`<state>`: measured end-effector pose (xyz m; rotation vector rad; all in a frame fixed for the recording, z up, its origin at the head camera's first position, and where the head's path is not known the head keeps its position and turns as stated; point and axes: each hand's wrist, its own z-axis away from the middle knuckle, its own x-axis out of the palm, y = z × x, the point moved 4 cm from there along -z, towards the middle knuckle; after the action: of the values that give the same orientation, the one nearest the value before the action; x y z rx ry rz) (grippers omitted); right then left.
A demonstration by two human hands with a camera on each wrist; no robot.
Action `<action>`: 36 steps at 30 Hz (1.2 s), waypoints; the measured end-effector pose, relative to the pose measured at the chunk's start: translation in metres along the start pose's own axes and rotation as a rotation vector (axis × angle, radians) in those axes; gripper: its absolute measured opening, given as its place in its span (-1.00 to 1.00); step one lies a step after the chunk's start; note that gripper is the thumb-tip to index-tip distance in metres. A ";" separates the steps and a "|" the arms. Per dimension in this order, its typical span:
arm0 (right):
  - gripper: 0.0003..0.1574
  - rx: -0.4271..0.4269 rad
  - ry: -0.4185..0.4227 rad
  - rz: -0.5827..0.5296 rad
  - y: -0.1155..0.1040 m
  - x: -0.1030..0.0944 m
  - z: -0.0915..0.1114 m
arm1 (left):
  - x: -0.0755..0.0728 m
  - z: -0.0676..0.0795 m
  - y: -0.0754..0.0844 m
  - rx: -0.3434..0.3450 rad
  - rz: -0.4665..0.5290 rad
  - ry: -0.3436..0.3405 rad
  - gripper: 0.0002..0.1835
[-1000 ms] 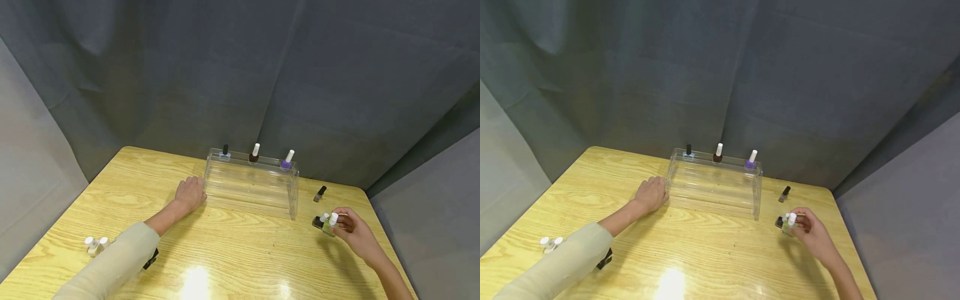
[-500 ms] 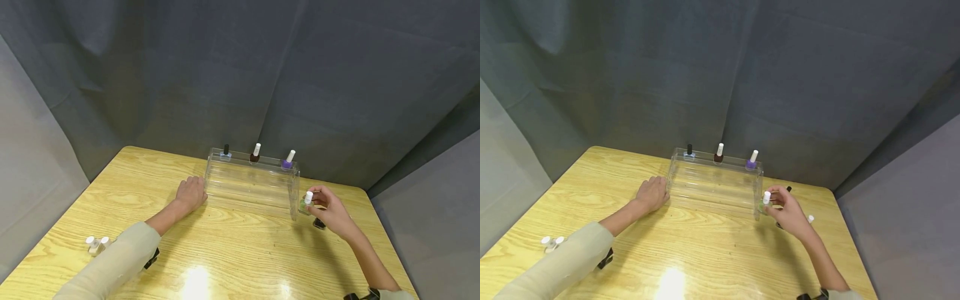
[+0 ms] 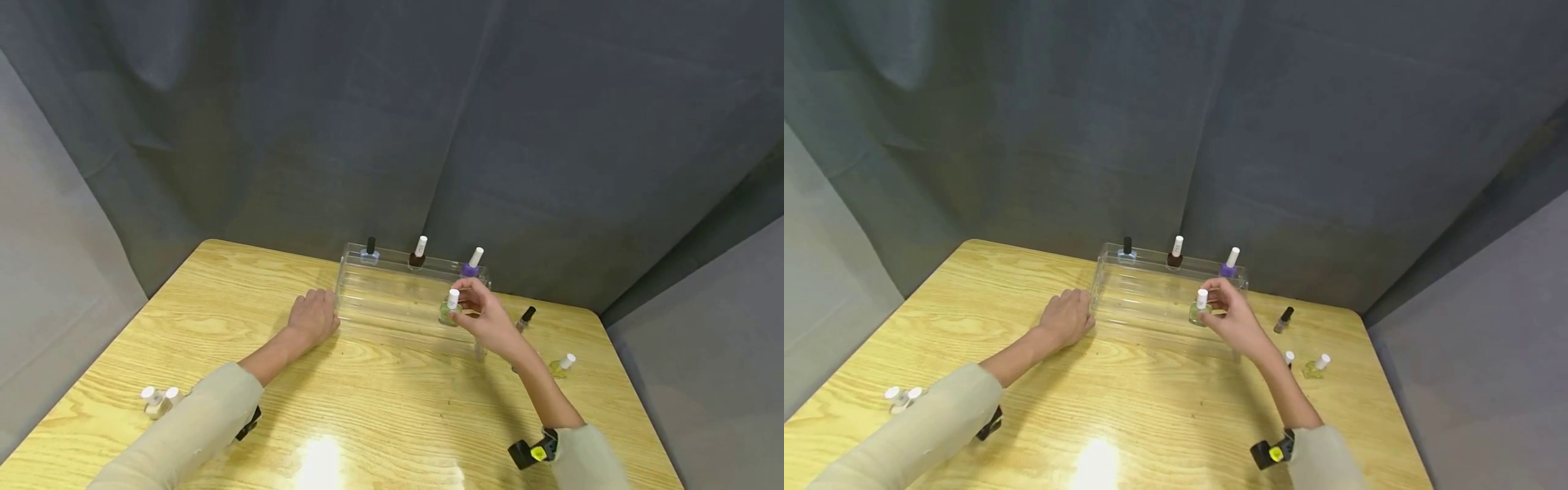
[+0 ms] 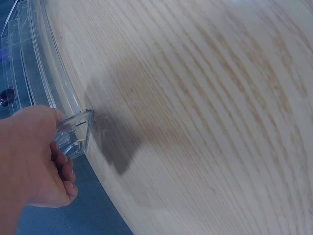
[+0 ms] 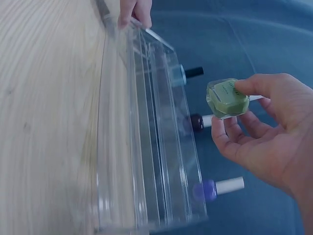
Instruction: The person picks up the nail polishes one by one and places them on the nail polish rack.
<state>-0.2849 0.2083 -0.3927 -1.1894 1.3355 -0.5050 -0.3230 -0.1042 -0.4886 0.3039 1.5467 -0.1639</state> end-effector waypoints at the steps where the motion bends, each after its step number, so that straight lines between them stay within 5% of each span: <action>1: -0.52 -0.009 -0.001 -0.007 -0.001 0.004 -0.005 | 0.000 0.000 0.000 -0.001 -0.001 0.001 -0.74; 15: -0.53 -0.056 -0.021 -0.105 -0.008 0.051 -0.059 | 0.000 0.000 0.006 -0.002 -0.026 -0.013 -0.73; 27: -0.56 -0.112 0.024 -0.096 0.007 0.071 -0.100 | -0.001 0.000 0.010 0.003 -0.033 -0.011 -0.73; 36: -0.58 -0.066 0.049 -0.089 0.013 0.087 -0.121 | -0.001 0.000 0.011 -0.010 -0.021 -0.011 -0.72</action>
<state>-0.3790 0.0954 -0.4211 -1.3027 1.3545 -0.5603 -0.3194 -0.0941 -0.4868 0.2791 1.5400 -0.1738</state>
